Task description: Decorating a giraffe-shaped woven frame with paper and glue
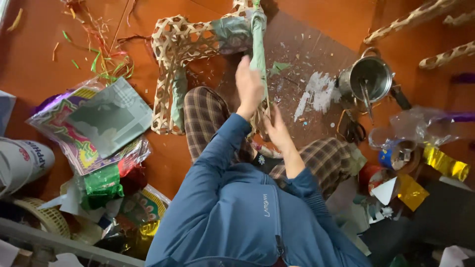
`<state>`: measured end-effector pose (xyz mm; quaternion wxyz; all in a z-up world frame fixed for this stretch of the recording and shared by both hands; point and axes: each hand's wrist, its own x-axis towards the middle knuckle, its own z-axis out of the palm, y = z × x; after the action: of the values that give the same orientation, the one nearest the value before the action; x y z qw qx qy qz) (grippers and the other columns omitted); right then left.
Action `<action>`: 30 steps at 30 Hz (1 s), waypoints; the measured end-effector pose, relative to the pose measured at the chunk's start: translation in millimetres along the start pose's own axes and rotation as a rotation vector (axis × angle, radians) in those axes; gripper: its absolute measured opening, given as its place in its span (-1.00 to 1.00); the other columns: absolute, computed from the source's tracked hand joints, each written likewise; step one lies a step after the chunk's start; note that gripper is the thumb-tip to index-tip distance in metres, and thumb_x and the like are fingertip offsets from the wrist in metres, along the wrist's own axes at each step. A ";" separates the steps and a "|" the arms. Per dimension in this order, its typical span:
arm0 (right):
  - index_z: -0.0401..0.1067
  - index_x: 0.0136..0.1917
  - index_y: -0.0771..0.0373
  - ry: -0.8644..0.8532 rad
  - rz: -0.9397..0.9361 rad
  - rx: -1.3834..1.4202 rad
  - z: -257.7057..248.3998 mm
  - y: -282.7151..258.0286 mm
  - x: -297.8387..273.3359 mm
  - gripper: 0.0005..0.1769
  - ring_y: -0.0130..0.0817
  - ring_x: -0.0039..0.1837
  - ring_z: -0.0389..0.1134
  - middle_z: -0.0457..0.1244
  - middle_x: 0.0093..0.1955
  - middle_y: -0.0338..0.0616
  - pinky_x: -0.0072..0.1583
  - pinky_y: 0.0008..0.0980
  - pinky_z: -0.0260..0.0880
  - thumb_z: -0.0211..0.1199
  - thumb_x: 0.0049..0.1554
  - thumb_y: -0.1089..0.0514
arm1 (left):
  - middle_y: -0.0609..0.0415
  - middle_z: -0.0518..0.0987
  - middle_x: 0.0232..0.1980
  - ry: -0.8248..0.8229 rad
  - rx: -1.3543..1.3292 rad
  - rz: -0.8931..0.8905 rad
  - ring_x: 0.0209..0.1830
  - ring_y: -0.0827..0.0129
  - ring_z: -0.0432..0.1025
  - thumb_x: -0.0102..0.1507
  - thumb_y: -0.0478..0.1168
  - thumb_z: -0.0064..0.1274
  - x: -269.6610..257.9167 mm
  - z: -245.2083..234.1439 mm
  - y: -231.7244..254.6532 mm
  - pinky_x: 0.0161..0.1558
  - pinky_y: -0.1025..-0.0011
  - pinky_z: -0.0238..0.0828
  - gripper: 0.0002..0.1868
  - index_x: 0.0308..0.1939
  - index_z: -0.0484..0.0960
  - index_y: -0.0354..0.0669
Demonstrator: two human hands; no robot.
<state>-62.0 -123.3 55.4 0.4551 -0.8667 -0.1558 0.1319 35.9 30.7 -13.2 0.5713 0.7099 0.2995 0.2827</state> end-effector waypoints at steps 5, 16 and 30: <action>0.17 0.73 -0.02 -0.069 0.286 0.399 21.8 -45.6 -35.4 -0.33 0.08 0.57 0.26 0.18 0.63 0.28 0.50 0.13 0.27 0.17 0.43 -0.11 | -0.49 0.21 0.59 -0.313 0.597 -0.037 0.32 -0.33 0.54 0.36 -0.12 0.29 25.6 71.4 -26.5 0.12 -0.30 0.68 0.10 0.77 -0.15 -0.15; 0.13 0.65 0.00 -0.311 0.397 0.939 2.8 12.1 -5.8 -0.34 -0.19 0.04 0.51 0.39 0.14 -0.01 -0.03 -0.25 0.62 0.24 0.38 -0.04 | -0.07 0.73 -0.22 -0.147 0.448 0.477 -0.37 0.01 0.55 0.35 0.00 0.07 22.3 -161.4 48.8 -0.28 0.14 0.49 -0.33 0.45 0.29 -0.23; 0.10 0.68 -0.12 -0.330 0.265 1.162 -12.3 -8.9 15.3 -0.34 -0.01 -0.13 0.55 0.39 0.14 0.27 -0.39 -0.40 0.48 0.26 0.42 0.12 | 0.02 0.69 -0.31 -0.002 -0.651 -0.522 -0.35 0.25 0.73 0.45 -0.09 0.20 9.8 -422.3 -5.1 -0.17 0.10 0.83 -0.76 0.08 0.69 -0.15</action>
<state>-44.8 -121.8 68.2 0.8023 -0.4575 -0.0177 0.3829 -272.2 310.0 61.6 0.8185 0.3929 0.3641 0.2077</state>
